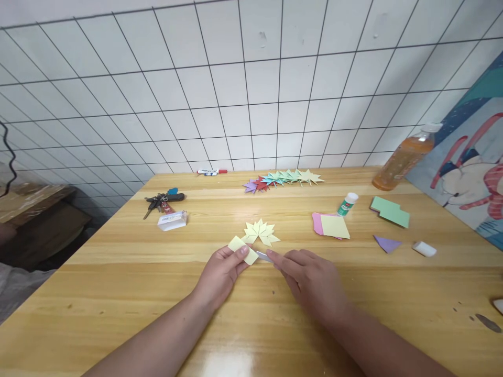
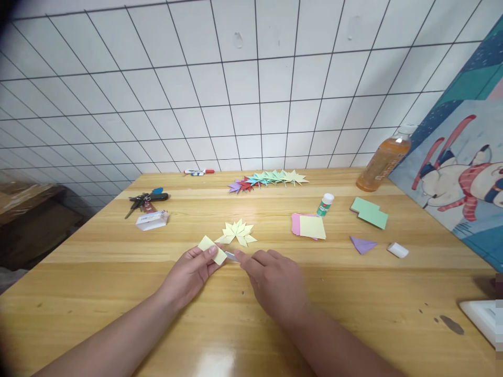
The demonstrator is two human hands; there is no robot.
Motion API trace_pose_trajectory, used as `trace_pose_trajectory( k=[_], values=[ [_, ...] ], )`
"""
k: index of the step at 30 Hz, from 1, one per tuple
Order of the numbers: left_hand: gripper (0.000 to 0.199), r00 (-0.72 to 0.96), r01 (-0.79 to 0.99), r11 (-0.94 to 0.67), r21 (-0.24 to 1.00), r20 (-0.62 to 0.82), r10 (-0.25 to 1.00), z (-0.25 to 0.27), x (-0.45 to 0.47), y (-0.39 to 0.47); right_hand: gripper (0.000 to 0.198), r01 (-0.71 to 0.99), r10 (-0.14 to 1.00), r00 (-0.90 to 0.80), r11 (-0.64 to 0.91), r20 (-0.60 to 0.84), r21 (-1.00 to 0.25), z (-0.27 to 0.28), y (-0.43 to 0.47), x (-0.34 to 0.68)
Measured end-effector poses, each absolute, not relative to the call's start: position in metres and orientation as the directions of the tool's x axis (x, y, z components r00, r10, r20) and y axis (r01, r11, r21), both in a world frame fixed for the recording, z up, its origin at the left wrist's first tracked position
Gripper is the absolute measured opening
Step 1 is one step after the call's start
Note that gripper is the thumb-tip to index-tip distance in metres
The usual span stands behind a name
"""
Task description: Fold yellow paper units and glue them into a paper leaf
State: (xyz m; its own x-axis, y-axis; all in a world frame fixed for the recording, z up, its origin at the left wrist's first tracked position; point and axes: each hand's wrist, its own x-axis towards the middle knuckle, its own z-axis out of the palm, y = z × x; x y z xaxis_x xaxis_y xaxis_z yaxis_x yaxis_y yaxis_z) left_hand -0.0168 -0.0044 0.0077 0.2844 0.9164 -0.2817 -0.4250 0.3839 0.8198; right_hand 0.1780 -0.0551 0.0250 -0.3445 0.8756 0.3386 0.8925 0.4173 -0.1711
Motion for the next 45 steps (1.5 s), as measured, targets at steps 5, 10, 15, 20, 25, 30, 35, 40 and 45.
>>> trace_pose_trajectory(
  k=[5, 10, 15, 20, 25, 30, 35, 40, 45],
  values=[
    [0.018, 0.338, -0.386, 0.391, 0.836, -0.266, 0.903, 0.007, -0.0149, -0.0053, 0.035, 0.892, 0.881, -0.356, 0.42, 0.313, -0.166, 0.0251, -0.0557, 0.1777],
    [0.015, 0.32, -0.396, 0.37, 0.841, -0.251, 0.913, 0.0061, -0.0151, -0.0059, 0.035, 0.899, 0.882, -0.342, 0.408, 0.325, -0.159, 0.0246, -0.0557, 0.1776],
    [0.015, 0.316, -0.423, 0.379, 0.823, -0.258, 0.913, 0.0035, -0.0156, -0.0044, 0.034, 0.907, 0.886, -0.317, 0.387, 0.338, -0.165, 0.0235, -0.0545, 0.1783],
    [0.013, 0.334, -0.391, 0.373, 0.841, -0.248, 0.909, 0.0029, -0.0151, -0.0046, 0.033, 0.902, 0.881, -0.321, 0.396, 0.347, -0.17, 0.0221, -0.055, 0.1768],
    [0.016, 0.391, -0.357, 0.359, 0.862, -0.211, 0.896, 0.005, -0.0143, -0.0073, 0.033, 0.902, 0.877, -0.315, 0.396, 0.364, -0.171, 0.0203, -0.0556, 0.1763],
    [0.017, 0.353, -0.376, 0.375, 0.848, -0.243, 0.904, 0.0046, -0.0156, -0.0057, 0.034, 0.903, 0.873, -0.307, 0.393, 0.379, -0.172, 0.0221, -0.0546, 0.1781],
    [0.016, 0.369, -0.364, 0.372, 0.854, -0.235, 0.899, 0.0032, -0.015, -0.0042, 0.033, 0.898, 0.871, -0.317, 0.403, 0.376, -0.177, 0.0219, -0.0538, 0.178],
    [0.019, 0.386, -0.317, 0.319, 0.893, -0.186, 0.904, 0.0023, -0.0135, -0.006, 0.033, 0.892, 0.865, -0.335, 0.419, 0.375, -0.17, 0.0208, -0.055, 0.1762],
    [0.018, 0.371, -0.277, 0.304, 0.912, -0.19, 0.909, 0.0018, -0.0147, -0.0065, 0.034, 0.904, 0.874, -0.315, 0.395, 0.371, -0.163, 0.0213, -0.0562, 0.1772]
  ],
)
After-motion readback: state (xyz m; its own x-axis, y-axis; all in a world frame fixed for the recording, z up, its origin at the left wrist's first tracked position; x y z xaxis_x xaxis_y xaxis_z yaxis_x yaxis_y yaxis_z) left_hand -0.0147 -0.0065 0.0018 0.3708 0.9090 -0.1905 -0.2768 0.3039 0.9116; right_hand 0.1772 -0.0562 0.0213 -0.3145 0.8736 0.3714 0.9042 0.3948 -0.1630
